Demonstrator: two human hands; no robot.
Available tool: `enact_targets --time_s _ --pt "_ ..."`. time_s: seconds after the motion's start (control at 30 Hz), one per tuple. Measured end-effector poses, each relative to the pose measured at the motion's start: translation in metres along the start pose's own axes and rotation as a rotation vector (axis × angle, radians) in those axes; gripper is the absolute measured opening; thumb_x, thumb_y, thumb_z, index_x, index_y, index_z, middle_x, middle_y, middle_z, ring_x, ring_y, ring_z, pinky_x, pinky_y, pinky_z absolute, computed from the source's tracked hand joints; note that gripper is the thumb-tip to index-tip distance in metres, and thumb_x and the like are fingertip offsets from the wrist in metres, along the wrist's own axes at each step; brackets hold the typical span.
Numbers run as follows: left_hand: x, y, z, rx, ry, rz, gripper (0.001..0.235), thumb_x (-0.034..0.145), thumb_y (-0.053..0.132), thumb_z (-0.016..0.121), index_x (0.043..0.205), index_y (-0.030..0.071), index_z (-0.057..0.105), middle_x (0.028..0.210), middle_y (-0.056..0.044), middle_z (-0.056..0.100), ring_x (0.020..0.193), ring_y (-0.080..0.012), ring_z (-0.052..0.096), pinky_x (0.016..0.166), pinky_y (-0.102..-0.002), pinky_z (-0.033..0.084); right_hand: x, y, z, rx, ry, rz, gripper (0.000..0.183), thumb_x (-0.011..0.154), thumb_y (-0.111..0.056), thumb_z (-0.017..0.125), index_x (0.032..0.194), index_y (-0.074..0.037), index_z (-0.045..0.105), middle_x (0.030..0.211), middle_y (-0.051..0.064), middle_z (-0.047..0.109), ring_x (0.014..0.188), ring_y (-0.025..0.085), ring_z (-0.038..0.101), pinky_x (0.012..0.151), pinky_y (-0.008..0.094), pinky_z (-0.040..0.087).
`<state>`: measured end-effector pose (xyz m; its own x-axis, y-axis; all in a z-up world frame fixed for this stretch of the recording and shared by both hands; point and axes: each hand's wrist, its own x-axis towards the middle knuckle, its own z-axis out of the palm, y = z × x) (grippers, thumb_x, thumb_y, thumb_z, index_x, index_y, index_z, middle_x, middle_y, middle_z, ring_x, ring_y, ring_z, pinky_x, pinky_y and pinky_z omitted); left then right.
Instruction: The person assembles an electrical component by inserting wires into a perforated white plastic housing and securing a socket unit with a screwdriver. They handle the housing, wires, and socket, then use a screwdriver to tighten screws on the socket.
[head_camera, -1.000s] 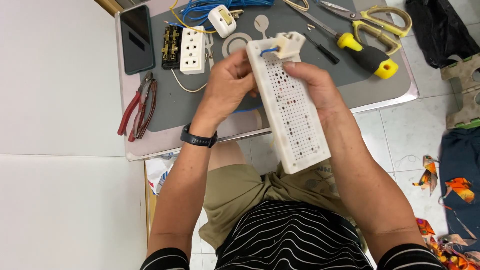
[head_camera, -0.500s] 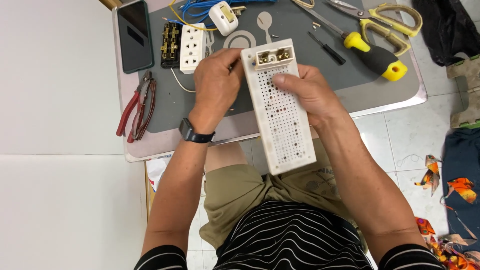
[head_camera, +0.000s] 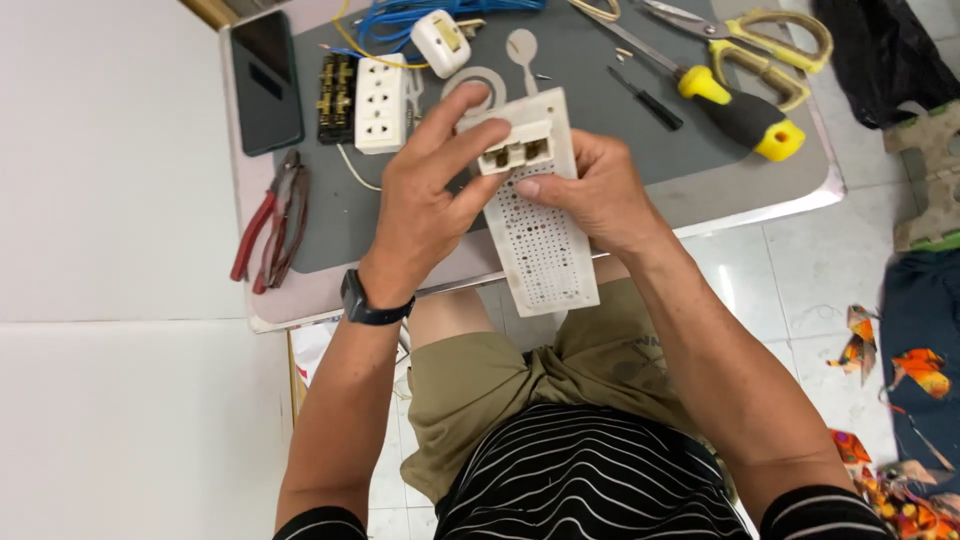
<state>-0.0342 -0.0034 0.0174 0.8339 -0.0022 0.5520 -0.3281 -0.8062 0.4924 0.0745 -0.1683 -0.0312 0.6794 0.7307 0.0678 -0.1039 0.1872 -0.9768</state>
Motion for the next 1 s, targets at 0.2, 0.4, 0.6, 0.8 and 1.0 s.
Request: enact_targets --time_s 0.2,0.4,0.6,0.8,1.0 --pt "-0.010 0.006 0.000 -0.055 0.052 -0.080 0.029 0.095 0.000 0.068 0.122 0.006 0.060 0.130 -0.012 0.054 0.116 -0.0285 0.059 0.094 -0.039 0.048 0.000 0.004 0.003 0.025 -0.043 0.028 0.023 0.081 -0.018 0.076 0.101 -0.007 0.069 0.089 0.001 0.070 0.076 0.009 0.065 0.063 0.025 0.054" --pt "-0.007 0.010 0.000 -0.069 0.048 -0.124 0.030 0.089 -0.002 0.068 0.117 0.007 0.063 0.122 -0.010 0.057 0.100 -0.0216 0.059 0.077 -0.030 0.050 -0.001 0.002 0.005 0.050 -0.059 -0.004 0.028 0.085 -0.031 0.072 0.103 -0.009 0.070 0.089 0.001 0.070 0.074 0.009 0.064 0.060 0.024 0.051" --pt "-0.010 0.001 0.002 -0.094 0.078 -0.144 0.027 0.089 -0.001 0.068 0.115 0.005 0.065 0.118 -0.009 0.059 0.093 -0.0194 0.061 0.072 -0.028 0.051 -0.002 -0.002 0.018 -0.100 0.032 0.023 0.018 0.088 -0.024 0.069 0.098 -0.009 0.069 0.084 0.000 0.069 0.072 0.009 0.064 0.059 0.024 0.050" --pt "-0.027 -0.042 0.012 -0.274 0.178 -0.287 0.031 0.080 0.004 0.082 0.109 0.009 0.073 0.108 -0.013 0.068 0.089 -0.0211 0.065 0.073 -0.032 0.053 0.000 -0.001 0.032 -0.583 0.273 -0.189 0.029 0.085 -0.024 0.080 0.095 0.003 0.072 0.065 0.020 0.068 0.061 0.032 0.071 0.050 0.037 0.054" --pt "-0.024 -0.049 0.010 -0.312 0.124 -0.513 0.028 0.079 0.011 0.082 0.106 0.015 0.075 0.101 -0.005 0.071 0.068 -0.0076 0.053 0.057 -0.025 0.048 0.002 0.000 0.031 -0.935 0.186 -0.120 0.037 0.088 -0.033 0.071 0.102 0.002 0.073 0.066 0.017 0.069 0.065 0.035 0.070 0.055 0.041 0.055"
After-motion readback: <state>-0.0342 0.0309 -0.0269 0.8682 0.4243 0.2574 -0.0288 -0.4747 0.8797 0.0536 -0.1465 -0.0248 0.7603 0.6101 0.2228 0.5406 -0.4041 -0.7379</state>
